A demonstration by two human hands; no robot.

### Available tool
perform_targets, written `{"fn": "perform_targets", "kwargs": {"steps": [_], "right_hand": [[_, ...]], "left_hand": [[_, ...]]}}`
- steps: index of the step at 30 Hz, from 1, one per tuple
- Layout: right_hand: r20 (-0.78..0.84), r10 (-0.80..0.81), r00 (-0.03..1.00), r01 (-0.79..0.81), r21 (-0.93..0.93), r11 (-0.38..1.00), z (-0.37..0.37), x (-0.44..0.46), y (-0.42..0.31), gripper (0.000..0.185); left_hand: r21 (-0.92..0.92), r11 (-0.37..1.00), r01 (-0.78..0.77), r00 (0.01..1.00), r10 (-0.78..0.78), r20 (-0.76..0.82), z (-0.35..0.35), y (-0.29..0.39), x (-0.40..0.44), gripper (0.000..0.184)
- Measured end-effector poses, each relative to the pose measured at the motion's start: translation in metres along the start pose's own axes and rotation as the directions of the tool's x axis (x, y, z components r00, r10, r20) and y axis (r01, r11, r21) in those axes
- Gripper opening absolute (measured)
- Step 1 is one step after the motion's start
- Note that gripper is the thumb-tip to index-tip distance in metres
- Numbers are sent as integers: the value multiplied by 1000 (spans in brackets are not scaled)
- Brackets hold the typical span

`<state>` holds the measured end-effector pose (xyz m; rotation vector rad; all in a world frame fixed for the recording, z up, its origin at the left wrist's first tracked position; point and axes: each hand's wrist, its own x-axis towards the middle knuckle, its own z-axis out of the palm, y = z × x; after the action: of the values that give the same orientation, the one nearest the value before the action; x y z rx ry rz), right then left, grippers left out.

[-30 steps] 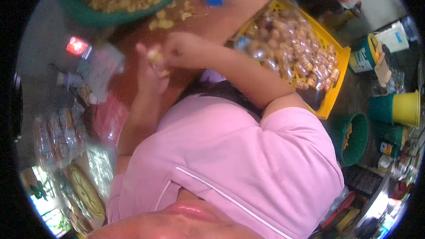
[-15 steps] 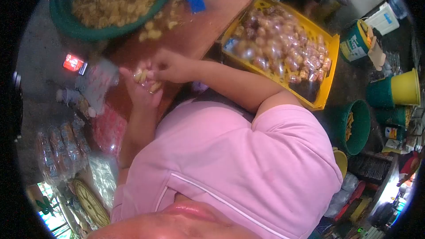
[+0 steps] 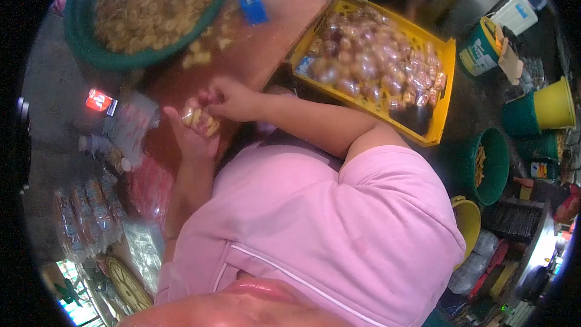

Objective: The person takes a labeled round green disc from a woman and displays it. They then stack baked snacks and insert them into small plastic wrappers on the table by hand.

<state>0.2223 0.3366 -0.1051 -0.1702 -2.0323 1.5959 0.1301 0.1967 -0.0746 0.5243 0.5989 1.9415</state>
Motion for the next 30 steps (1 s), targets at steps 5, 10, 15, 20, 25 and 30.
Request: {"fn": "perform_targets", "kwargs": {"steps": [5,10,15,20,25,30], "right_hand": [[-83,-141,987,129,-134,983,-11,-13,-28,33],[112,-4,994,14,-91,996,-9,-30,-52,42],[74,-11,997,35,-325,945,-56,-33,-67,40],[-193,199,961,-277,-624,731,-166,-58,-97,36],[-305,-145,941,-284,-947,147,-240,-88,-95,34],[-73,115,991,-127,-795,593,-161,-47,-85,37]], "left_hand": [[63,998,-3,995,10,-102,1,-3,3,62],[114,993,-26,988,42,-145,-1,-19,5,63],[349,937,6,999,12,-50,22,-21,-1,59],[444,896,10,964,109,-243,-8,-11,-10,46],[433,900,47,928,121,-352,-39,3,-24,32],[612,789,-49,891,311,-329,-76,41,-38,24]]}}
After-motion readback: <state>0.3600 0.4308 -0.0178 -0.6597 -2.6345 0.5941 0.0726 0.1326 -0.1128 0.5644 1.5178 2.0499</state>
